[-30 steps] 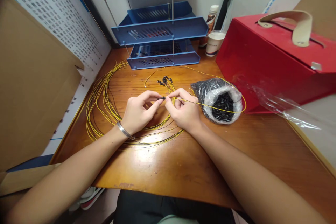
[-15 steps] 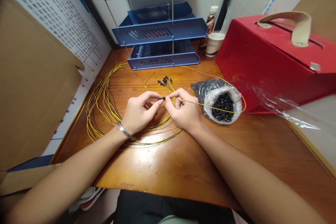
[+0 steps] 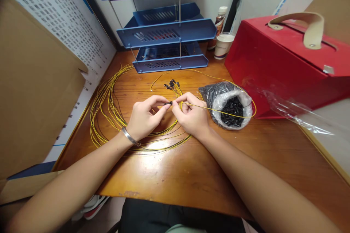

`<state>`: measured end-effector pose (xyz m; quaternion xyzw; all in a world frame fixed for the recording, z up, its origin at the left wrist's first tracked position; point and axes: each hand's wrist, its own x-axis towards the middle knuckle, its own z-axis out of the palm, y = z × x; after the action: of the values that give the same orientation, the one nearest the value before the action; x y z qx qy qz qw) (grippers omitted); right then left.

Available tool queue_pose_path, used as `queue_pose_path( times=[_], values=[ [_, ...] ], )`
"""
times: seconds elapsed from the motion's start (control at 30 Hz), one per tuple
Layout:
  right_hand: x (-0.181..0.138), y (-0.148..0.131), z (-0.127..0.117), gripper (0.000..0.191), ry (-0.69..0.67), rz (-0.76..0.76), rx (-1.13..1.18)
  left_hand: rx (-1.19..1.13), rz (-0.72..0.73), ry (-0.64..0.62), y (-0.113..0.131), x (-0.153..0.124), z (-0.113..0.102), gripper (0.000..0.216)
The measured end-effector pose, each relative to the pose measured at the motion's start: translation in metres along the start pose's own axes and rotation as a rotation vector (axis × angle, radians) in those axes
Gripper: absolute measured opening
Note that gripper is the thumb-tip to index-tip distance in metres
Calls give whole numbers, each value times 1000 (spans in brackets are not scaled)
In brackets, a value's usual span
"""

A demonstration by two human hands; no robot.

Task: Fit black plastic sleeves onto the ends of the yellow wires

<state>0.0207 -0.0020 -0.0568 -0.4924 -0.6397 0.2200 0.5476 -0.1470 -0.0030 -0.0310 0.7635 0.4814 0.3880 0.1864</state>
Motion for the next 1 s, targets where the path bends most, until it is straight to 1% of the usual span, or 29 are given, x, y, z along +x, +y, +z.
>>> queue_pose_path(
  times=[1.0],
  values=[
    [0,-3,0,11,2,-28,-18,-24,-4,6,0,-1,0,11]
  ],
)
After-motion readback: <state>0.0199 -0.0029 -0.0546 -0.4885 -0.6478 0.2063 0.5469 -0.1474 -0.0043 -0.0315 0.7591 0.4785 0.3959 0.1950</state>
